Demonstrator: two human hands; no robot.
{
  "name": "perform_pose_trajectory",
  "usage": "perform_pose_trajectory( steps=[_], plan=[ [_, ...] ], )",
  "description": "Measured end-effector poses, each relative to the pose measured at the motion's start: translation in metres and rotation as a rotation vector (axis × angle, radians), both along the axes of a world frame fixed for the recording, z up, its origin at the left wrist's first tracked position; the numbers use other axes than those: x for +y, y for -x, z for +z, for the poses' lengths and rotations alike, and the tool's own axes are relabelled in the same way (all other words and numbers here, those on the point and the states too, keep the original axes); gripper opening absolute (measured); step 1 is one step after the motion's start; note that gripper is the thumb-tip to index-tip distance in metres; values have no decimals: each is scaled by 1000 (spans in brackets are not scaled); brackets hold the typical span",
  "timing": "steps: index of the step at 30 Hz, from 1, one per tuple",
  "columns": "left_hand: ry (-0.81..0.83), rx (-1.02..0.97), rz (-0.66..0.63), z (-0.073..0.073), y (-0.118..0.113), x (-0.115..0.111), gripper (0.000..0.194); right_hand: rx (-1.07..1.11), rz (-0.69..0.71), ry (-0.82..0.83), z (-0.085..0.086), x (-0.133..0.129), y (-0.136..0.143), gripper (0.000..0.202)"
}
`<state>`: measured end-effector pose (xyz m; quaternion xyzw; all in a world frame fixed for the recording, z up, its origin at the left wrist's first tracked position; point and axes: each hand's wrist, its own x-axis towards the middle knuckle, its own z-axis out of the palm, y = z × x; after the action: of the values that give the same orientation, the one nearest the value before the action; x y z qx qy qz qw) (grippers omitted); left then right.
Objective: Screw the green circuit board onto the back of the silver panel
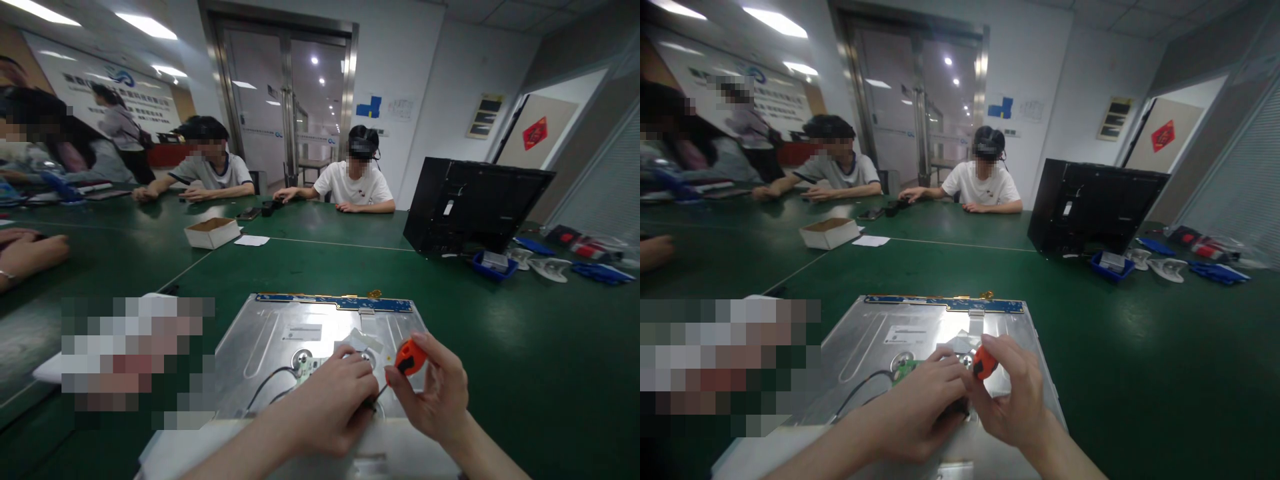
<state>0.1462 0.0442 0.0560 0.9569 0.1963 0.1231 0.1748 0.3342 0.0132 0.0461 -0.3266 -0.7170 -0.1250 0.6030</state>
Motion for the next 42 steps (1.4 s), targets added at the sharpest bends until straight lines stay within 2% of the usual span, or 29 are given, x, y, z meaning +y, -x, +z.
perform_pose_trajectory(
  steps=[5, 9, 13, 16, 18, 20, 24, 28, 32, 36, 42],
  plan=[
    [21, -29, 26, 4, 1, 0, 26, 31, 7, 28, -3, 0, -6, 53],
    [44, -157, 85, 19, 8, 1, 36, 33, -27, 69, -2, 4, -16, 53],
    [-40, -301, 249, 35, 28, 6, 30, 72, -68, 132, 12, 12, -23, 49],
    [-130, -360, 423, 38, 52, 10, 35, 95, -198, 236, 25, 12, -27, 46],
    [-180, -358, 539, 32, 72, 9, 41, 86, -290, 331, 29, 7, -31, 47],
    [-188, -316, 654, 22, 92, 5, 44, 13, -336, 464, 25, 1, -35, 44],
    [-216, -185, 869, -11, 129, -13, 48, -274, -388, 771, 0, -14, -41, 27],
    [-251, 13, 961, -48, 161, -29, 56, -413, -423, 979, -25, -32, -37, 35],
    [-264, 85, 988, -72, 177, -36, 65, -481, -548, 1097, -34, -45, -31, 39],
    [-224, 85, 982, -74, 180, -36, 64, -519, -602, 1155, -35, -50, -28, 42],
    [-181, 79, 959, -53, 169, -40, 63, -523, -641, 1181, -31, -53, -30, 43]
  ],
)
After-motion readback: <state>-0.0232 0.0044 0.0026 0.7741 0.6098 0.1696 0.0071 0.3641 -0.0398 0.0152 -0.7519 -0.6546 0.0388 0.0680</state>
